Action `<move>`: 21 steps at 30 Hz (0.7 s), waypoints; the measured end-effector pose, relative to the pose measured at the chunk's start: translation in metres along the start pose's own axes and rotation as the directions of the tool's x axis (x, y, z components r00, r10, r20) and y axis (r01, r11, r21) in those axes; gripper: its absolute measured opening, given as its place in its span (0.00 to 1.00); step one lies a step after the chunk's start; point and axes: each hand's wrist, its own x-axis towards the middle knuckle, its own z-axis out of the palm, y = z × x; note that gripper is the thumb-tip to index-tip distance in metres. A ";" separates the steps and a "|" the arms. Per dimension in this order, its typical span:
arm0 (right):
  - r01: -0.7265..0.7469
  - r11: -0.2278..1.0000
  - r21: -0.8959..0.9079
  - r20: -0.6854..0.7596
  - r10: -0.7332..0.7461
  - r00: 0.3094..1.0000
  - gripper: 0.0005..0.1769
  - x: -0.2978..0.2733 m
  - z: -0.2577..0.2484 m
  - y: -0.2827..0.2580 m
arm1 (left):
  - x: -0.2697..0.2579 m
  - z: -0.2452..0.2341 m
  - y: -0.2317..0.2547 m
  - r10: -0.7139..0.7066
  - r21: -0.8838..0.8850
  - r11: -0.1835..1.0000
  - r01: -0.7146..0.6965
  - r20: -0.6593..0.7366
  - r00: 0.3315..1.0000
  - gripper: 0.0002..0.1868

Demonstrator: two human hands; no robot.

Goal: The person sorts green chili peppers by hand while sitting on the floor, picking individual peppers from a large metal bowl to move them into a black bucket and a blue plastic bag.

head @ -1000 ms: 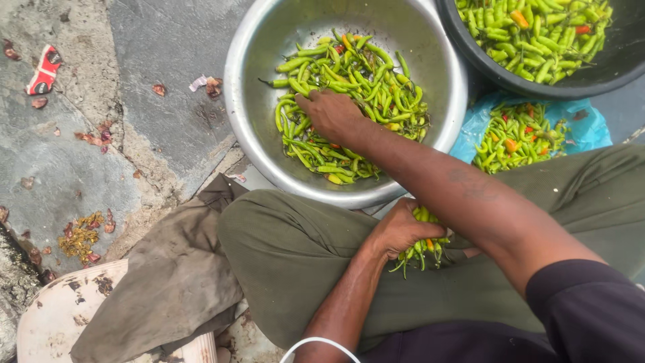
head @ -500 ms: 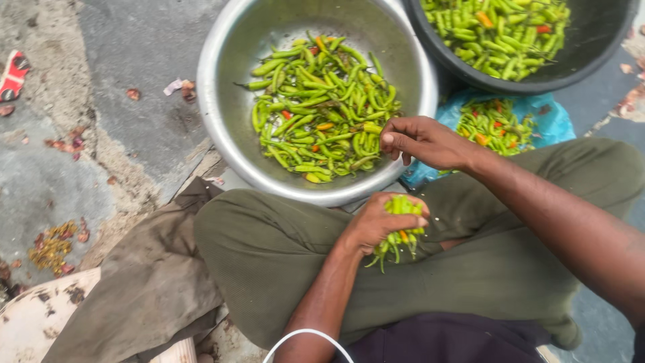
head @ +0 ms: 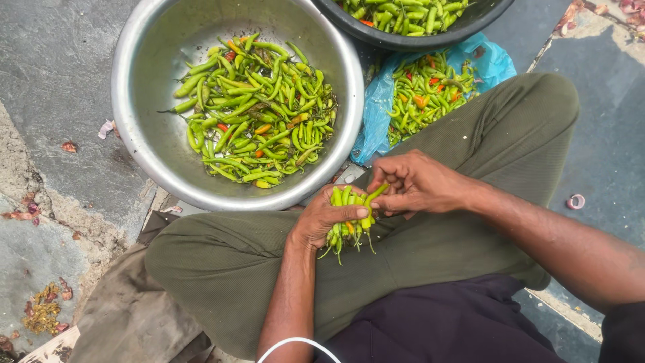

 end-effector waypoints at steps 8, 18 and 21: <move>0.445 0.426 -0.788 -0.027 -0.745 0.667 0.15 0.004 0.035 0.026 | 0.002 -0.006 -0.004 0.110 -0.012 0.994 -0.111 -0.057 0.992 0.17; 0.401 0.315 -0.860 0.174 -0.557 0.812 0.25 0.003 -0.001 0.019 | 0.009 -0.004 -0.013 0.095 0.152 0.985 -0.087 -0.052 0.994 0.16; 0.441 0.238 -0.865 0.251 -0.556 0.792 0.26 -0.001 -0.006 0.025 | 0.012 0.000 -0.018 0.127 0.175 0.977 -0.124 -0.007 0.992 0.16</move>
